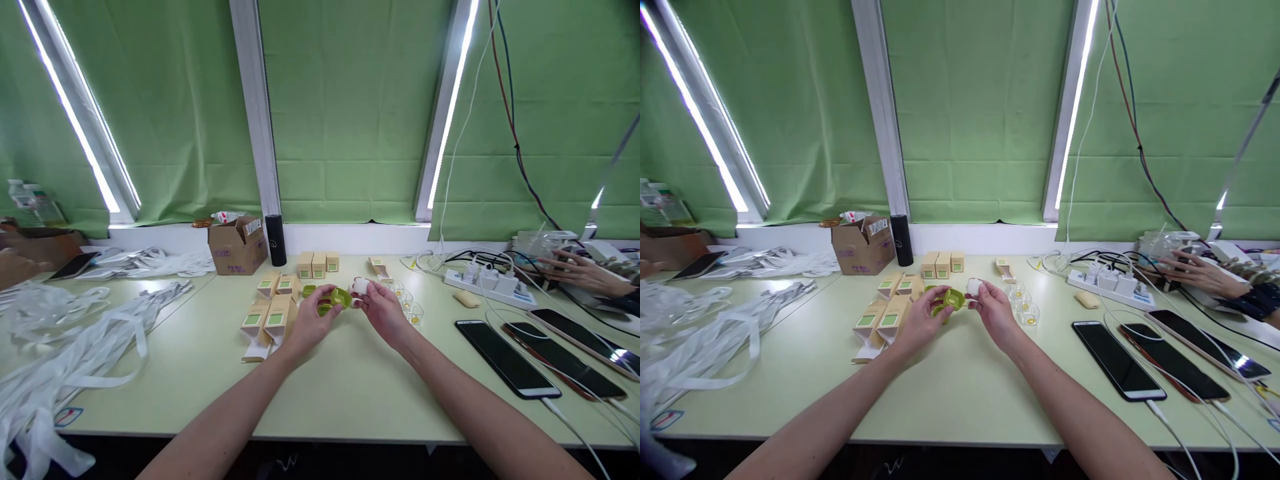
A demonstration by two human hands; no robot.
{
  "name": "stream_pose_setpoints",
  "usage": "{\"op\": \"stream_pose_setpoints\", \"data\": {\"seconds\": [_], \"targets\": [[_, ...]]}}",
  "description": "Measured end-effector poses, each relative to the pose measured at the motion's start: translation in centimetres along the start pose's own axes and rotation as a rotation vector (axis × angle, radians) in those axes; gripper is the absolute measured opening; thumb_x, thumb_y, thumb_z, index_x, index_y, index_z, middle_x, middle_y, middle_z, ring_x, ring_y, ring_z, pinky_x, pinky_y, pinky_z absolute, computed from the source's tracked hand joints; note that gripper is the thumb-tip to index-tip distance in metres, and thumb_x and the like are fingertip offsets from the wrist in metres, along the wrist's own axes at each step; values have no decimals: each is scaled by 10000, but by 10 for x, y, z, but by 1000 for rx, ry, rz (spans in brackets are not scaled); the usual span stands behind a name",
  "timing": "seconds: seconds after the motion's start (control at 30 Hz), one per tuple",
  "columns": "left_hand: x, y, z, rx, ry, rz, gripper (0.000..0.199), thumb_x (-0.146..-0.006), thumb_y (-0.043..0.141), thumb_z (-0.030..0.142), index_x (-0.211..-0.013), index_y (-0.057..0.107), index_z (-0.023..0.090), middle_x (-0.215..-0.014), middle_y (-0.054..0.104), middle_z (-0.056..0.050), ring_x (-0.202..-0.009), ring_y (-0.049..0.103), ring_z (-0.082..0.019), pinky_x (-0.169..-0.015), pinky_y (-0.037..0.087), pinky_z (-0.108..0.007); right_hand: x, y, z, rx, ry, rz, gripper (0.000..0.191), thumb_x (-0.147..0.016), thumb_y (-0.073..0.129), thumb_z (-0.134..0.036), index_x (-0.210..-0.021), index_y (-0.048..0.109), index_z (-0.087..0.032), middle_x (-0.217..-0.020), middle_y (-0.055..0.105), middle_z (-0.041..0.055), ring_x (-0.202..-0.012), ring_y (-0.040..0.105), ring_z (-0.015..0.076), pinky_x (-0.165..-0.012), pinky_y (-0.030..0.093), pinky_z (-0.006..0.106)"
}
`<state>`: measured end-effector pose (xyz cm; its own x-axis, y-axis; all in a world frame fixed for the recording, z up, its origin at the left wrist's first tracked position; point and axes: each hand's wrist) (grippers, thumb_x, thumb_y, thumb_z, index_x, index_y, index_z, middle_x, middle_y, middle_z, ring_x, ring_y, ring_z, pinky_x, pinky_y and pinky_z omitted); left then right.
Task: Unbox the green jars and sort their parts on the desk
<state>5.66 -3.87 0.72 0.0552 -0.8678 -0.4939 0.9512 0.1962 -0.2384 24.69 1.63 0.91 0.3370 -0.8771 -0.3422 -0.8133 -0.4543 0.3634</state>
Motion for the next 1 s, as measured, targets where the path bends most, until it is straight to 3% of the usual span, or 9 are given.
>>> {"op": "stream_pose_setpoints", "data": {"seconds": [0.1,0.3,0.57,0.67,0.83,0.93,1.0], "targets": [[-1,0,1,49,-12,30,464,-891,740,363,-1306,613,199,-1320,677,-137,-1162,680,-249,-1057,544,-454,1,2,-6,-35,28,-30,421,-877,710,-593,-1082,673,-228,-1144,730,122,-1022,703,274,-765,566,393],[-6,-4,1,130,-26,157,483,-861,763,394,-1269,622,176,-1257,696,-133,-1168,674,-239,-1059,548,-428,2,4,-10,17,-50,18,459,-856,740,-592,-1161,618,-271,-1099,737,100,-1006,714,278,-750,586,412],[-7,-5,-7,112,-3,179,486,-870,762,406,-1280,623,186,-1266,699,-129,-1178,672,-247,-1080,537,-443,5,7,-18,65,-85,24,466,-716,894,-412,-1115,699,-271,-963,732,31,-967,717,238,-898,594,431],[-7,-5,-6,78,1,182,475,-871,759,402,-1277,627,196,-1279,694,-122,-1208,656,-255,-1087,533,-454,4,6,-19,199,-110,46,507,-677,892,-339,-1146,716,-258,-1010,718,42,-956,692,232,-831,590,391],[-6,-6,-4,48,4,175,470,-877,750,401,-1280,629,190,-1280,696,-124,-1222,653,-260,-1087,533,-452,-1,-4,-27,496,-319,128,467,-736,784,-258,-1188,669,-253,-1083,675,51,-936,645,211,-741,549,343],[-5,-6,-2,39,8,174,463,-876,751,391,-1279,633,196,-1272,704,-118,-1212,660,-259,-1072,544,-445,-3,-15,-35,789,-427,161,374,-788,709,-201,-1154,645,-246,-1105,688,60,-935,635,224,-743,519,360],[-5,-6,-1,27,10,173,455,-874,753,384,-1273,638,198,-1266,709,-114,-1203,665,-257,-1071,546,-444,-3,-22,-38,1043,-463,117,331,-798,661,-128,-1107,644,-244,-1110,698,58,-933,631,236,-782,508,388]]}}
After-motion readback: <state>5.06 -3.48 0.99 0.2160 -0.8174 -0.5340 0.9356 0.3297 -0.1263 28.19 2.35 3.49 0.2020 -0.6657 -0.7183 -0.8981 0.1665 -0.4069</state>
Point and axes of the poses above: each hand's wrist, its own x-axis away from the middle knuckle, its own y-axis out of the palm, z = x × y
